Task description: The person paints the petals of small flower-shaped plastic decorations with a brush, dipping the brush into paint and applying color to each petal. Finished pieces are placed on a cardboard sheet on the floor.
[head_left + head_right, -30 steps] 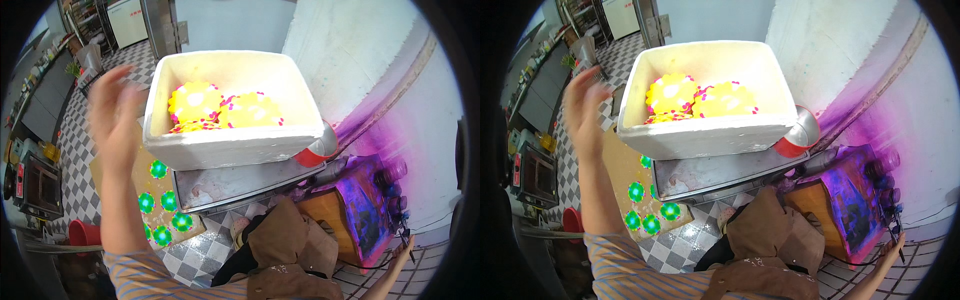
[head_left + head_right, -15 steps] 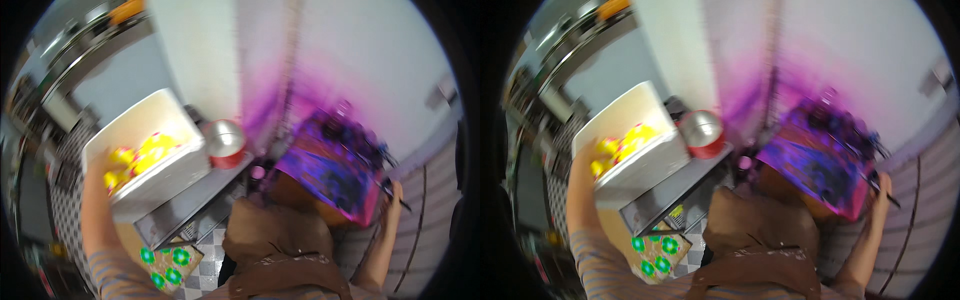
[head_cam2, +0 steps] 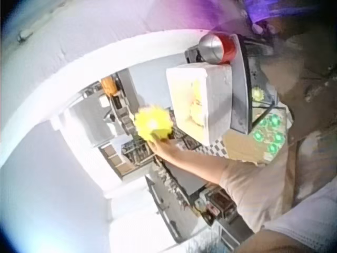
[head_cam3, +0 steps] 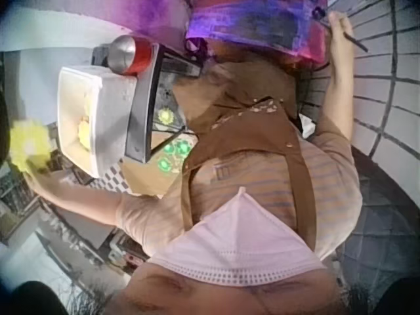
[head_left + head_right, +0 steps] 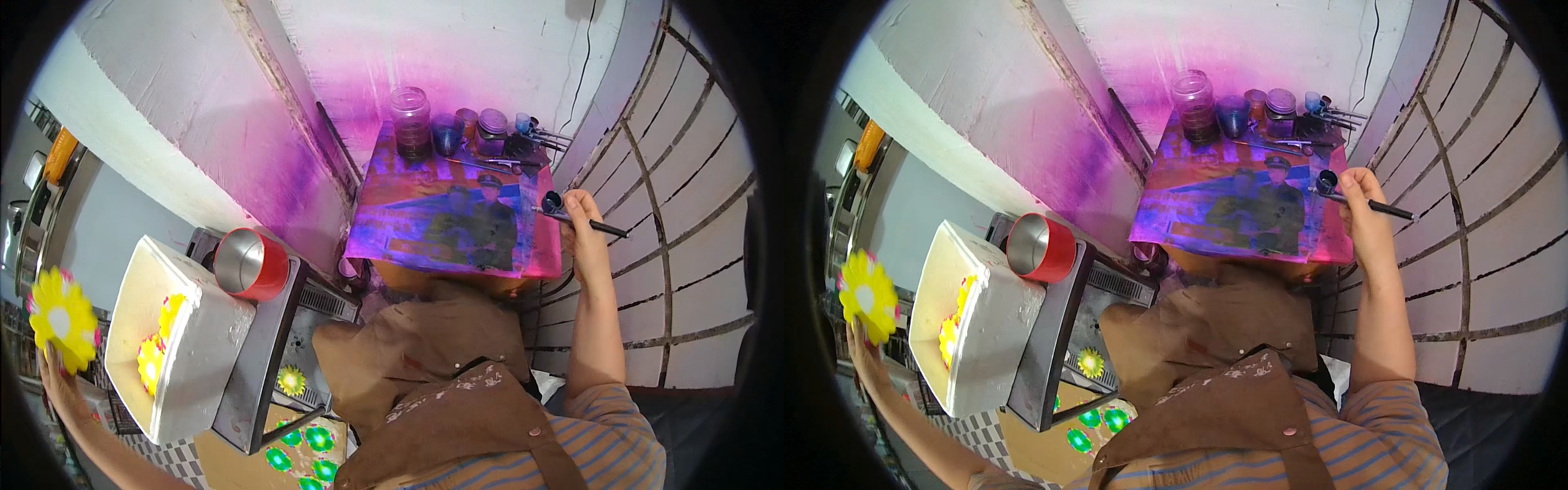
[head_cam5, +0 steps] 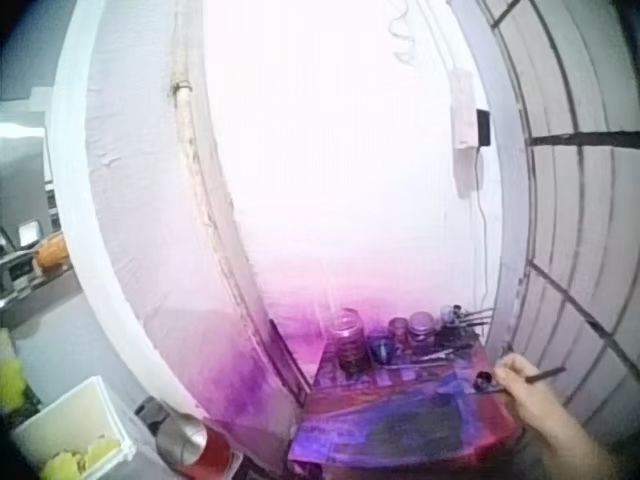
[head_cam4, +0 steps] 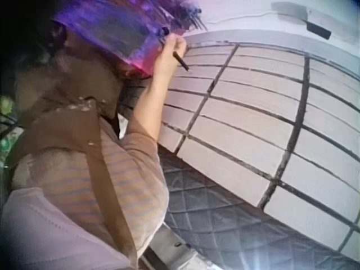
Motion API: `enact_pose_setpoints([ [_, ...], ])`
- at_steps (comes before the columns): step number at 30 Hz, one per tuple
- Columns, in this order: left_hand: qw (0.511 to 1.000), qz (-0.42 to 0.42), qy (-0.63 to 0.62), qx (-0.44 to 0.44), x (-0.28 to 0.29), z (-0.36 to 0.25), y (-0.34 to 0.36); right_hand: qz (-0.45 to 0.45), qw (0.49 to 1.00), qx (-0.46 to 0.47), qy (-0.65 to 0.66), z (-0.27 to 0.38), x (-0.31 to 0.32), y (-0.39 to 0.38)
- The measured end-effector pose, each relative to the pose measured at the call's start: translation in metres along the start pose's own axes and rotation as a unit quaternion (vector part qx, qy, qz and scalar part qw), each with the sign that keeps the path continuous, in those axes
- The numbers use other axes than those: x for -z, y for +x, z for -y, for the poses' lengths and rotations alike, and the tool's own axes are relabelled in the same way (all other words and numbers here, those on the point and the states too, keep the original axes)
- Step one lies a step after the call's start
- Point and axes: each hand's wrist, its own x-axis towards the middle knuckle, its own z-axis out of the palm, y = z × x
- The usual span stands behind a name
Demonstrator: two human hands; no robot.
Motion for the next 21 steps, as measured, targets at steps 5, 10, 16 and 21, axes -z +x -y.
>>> enact_pose_setpoints([
  [5, 0.935, 0.226, -0.259, 0.083, -0.239, -0.013, -0.156, 0.015, 0.998, 0.054, 0.000, -0.006, 0.007, -0.011],
  [10, 0.815, 0.319, -0.400, 0.273, -0.385, -0.028, -0.291, 0.055, 0.998, 0.039, -0.012, -0.008, -0.008, -0.016],
  [16, 0.809, 0.363, -0.421, 0.190, -0.435, -0.030, -0.337, 0.044, 0.998, 0.049, -0.013, -0.020, -0.001, -0.009],
  [21, 0.823, 0.362, -0.401, 0.173, -0.437, -0.030, -0.337, 0.041, 0.999, 0.033, 0.009, -0.020, 0.000, -0.006],
])
